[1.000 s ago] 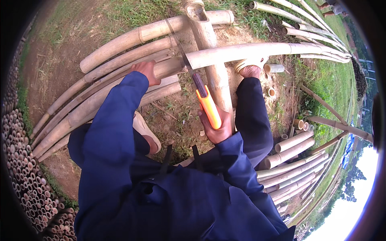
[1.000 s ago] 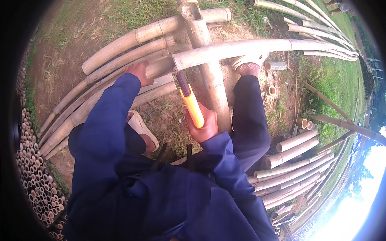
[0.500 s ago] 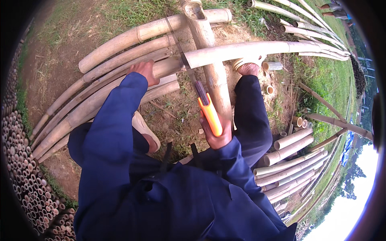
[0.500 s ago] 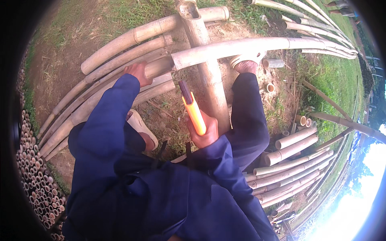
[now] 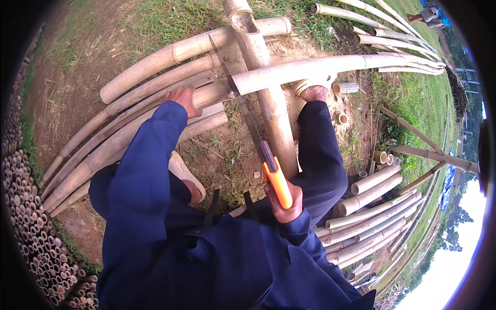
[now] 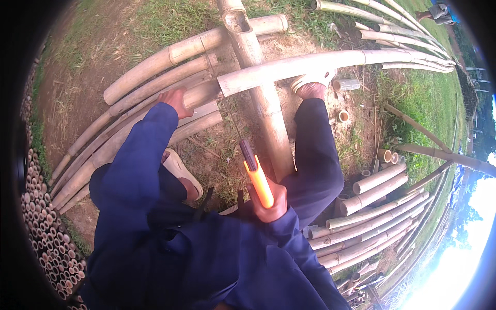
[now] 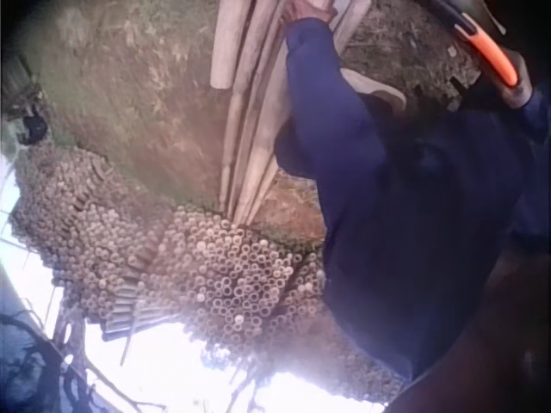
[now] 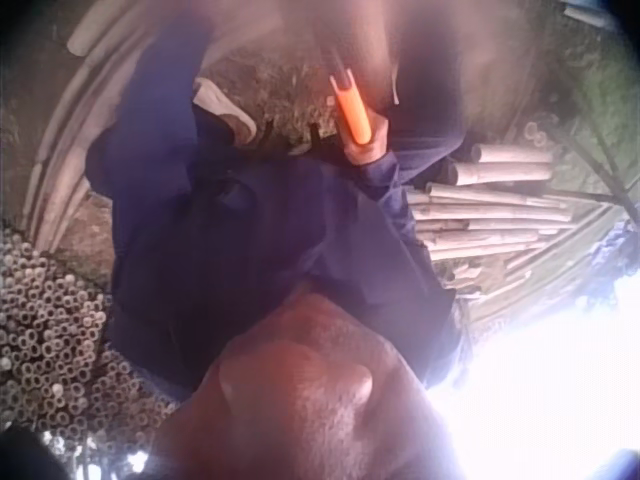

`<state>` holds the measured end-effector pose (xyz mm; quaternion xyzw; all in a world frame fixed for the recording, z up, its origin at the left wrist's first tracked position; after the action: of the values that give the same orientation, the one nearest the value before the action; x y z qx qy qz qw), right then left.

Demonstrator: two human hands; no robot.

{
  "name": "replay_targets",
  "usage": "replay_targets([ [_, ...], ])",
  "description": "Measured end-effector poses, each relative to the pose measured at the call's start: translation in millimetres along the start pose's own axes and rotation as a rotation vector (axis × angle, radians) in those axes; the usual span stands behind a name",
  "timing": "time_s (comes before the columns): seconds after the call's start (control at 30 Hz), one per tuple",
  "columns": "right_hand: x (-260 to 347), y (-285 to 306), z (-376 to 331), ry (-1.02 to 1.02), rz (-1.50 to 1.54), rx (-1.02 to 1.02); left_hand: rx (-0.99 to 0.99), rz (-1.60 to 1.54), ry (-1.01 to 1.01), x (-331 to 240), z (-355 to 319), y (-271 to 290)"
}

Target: The person sits on the ground and uses a hand saw to cut a long bamboo pole into shorter sections. They repeatedly position the pole, saw through it, and set the cut pieces aside.

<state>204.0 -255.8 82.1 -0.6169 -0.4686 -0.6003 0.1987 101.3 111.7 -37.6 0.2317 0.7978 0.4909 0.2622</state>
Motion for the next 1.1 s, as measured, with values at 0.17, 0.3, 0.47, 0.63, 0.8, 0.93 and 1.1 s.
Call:
replay_targets([
  [0.17,22.4,15.2,-42.4,0.043,-0.007,-0.046,0.089,0.031,0.054,-19.0,-7.9,0.7],
  [0.3,15.1,-26.2,93.2,0.137,0.008,-0.017,-0.014,-0.013,0.008,-12.7,5.5,-6.9],
  [0.47,-3.3,-0.5,1.1,-0.032,0.041,-0.024,0.031,0.007,0.028,-2.1,7.2,8.0],
  [0.63,5.6,20.6,-44.9,0.037,-0.103,-0.043,0.070,0.025,0.012,-16.7,-3.0,-3.1],
  [0.8,-0.8,-19.7,71.0,0.100,0.030,-0.022,0.024,-0.026,-0.047,-17.2,2.8,-1.8],
  [0.93,3.7,14.6,-28.9,-0.053,-0.044,0.017,0.051,0.003,0.015,-3.5,-1.5,-6.3],
  [1.1,8.7,12.9,-21.9,-0.038,-0.072,-0.030,0.077,-0.012,0.065,-15.8,0.9,0.6],
])
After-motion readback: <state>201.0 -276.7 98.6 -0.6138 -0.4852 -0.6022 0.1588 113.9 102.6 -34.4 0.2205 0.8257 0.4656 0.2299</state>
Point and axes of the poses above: each hand's wrist, its own z-axis towards the middle knuckle, its own y-axis out of the back of the hand, x = y × z, the point moved 8 cm from there along z, towards the middle knuckle, and after that the axes turned 2 degrees about z, right-handed, at the moved point
